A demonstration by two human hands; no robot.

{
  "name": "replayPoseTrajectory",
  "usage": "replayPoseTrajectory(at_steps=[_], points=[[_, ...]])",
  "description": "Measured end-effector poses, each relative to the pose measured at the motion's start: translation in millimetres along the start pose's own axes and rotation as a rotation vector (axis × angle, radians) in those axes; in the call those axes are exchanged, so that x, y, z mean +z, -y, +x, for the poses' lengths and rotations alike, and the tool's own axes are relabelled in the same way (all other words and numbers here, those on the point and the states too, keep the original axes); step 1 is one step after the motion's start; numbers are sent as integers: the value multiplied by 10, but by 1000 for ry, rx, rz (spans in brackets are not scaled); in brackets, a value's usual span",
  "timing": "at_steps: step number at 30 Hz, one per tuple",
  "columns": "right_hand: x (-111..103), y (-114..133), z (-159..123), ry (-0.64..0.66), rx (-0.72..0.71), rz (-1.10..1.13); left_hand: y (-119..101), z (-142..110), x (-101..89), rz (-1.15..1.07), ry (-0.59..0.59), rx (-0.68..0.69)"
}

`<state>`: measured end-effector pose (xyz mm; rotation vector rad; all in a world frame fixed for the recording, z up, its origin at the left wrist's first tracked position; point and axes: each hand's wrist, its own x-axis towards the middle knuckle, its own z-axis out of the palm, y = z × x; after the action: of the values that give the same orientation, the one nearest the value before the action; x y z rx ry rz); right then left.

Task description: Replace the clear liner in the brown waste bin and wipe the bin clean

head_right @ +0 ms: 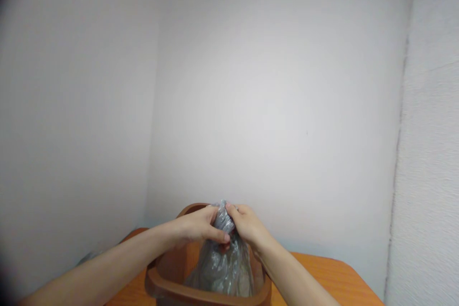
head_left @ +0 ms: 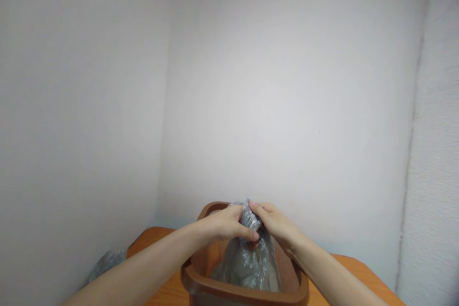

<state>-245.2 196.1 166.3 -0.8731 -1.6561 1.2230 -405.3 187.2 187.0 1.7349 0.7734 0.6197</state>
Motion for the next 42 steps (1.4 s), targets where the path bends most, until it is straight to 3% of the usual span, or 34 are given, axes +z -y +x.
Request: replayPoseTrajectory(at_steps=[6,14,20,23,27,32,37,42], points=[[4,110,-62,-52,-37,118,-18,-52,-60,-70,70,-41],[26,111,-106,-19,47,340,32,-31,-91,-26,80,-64],[14,117,-117,-8,0,335,59,-54,-103,51,21,-108],[-12,188,-169,83,-103,112,91,-45,-120,70,-52,-141],[-50,290,-287,95,-407,-533,144,-2,-166,80,-144,-164],[-45,310,-366,74,-406,-1105,90,-35,-167,60,-108,-206],[-18,327,-362,39,-411,-1254,-73,-145,-111,-48,-21,-222],[-12,328,-398,93,-494,-1291,-59,-71,-118,-44,-130,-208]])
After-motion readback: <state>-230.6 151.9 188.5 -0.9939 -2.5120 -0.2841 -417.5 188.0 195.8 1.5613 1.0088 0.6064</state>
